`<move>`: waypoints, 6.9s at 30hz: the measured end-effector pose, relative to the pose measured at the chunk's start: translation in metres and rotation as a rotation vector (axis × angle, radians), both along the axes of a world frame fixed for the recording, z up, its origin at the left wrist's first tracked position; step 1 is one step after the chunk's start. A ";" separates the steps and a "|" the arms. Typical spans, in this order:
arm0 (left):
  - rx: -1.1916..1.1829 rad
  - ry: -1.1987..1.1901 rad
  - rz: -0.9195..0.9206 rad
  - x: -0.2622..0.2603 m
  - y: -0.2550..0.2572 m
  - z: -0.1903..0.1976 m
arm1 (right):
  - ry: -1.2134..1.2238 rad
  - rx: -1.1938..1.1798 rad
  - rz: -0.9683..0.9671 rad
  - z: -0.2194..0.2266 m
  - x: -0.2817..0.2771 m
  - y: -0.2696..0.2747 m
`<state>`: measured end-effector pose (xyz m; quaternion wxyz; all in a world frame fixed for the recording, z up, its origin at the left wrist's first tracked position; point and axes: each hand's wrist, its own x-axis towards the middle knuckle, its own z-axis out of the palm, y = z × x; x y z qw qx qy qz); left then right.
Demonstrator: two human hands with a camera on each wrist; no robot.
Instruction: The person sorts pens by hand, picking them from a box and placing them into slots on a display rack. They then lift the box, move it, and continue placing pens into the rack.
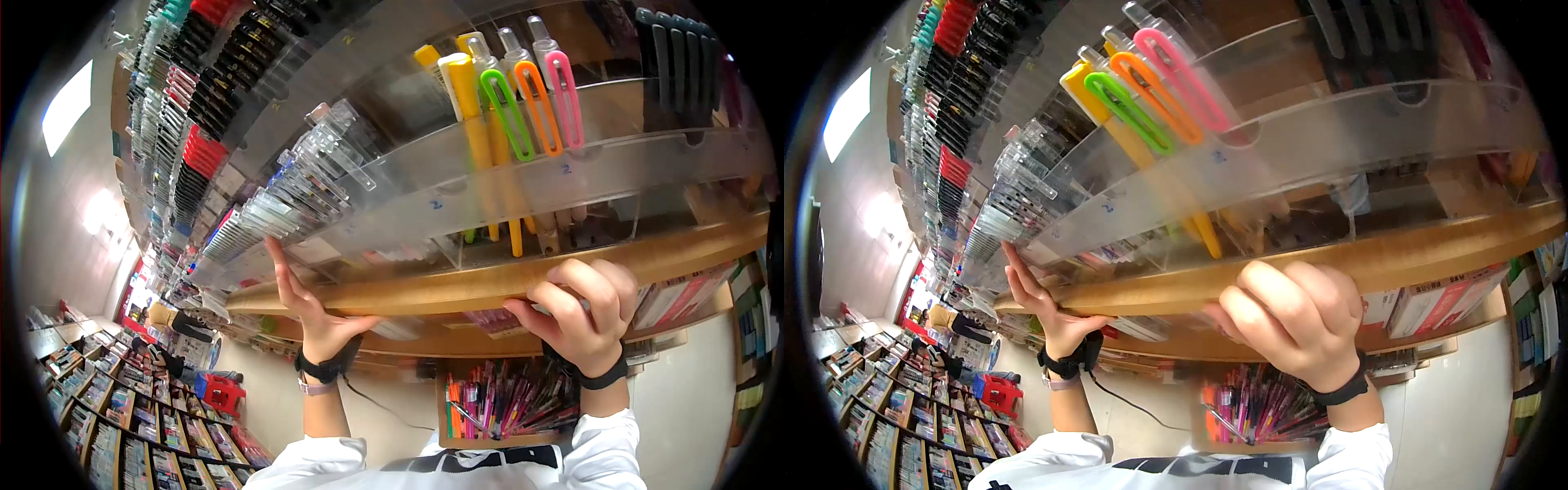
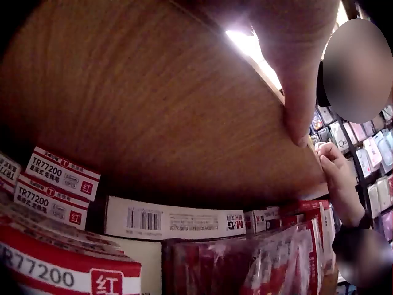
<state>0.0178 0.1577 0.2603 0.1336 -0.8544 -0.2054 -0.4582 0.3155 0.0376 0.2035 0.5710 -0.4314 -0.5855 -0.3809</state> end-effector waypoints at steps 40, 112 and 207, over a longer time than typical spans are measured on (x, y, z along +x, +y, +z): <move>-0.044 -0.036 -0.167 0.008 -0.008 0.014 | -0.556 -0.780 0.207 0.264 -0.058 0.038; 0.019 -0.035 -0.134 0.008 -0.001 0.011 | -0.506 -1.168 0.451 -0.022 -0.079 -0.026; -0.041 -0.186 -0.261 0.005 -0.019 0.024 | -0.547 -0.164 0.254 0.289 -0.081 0.040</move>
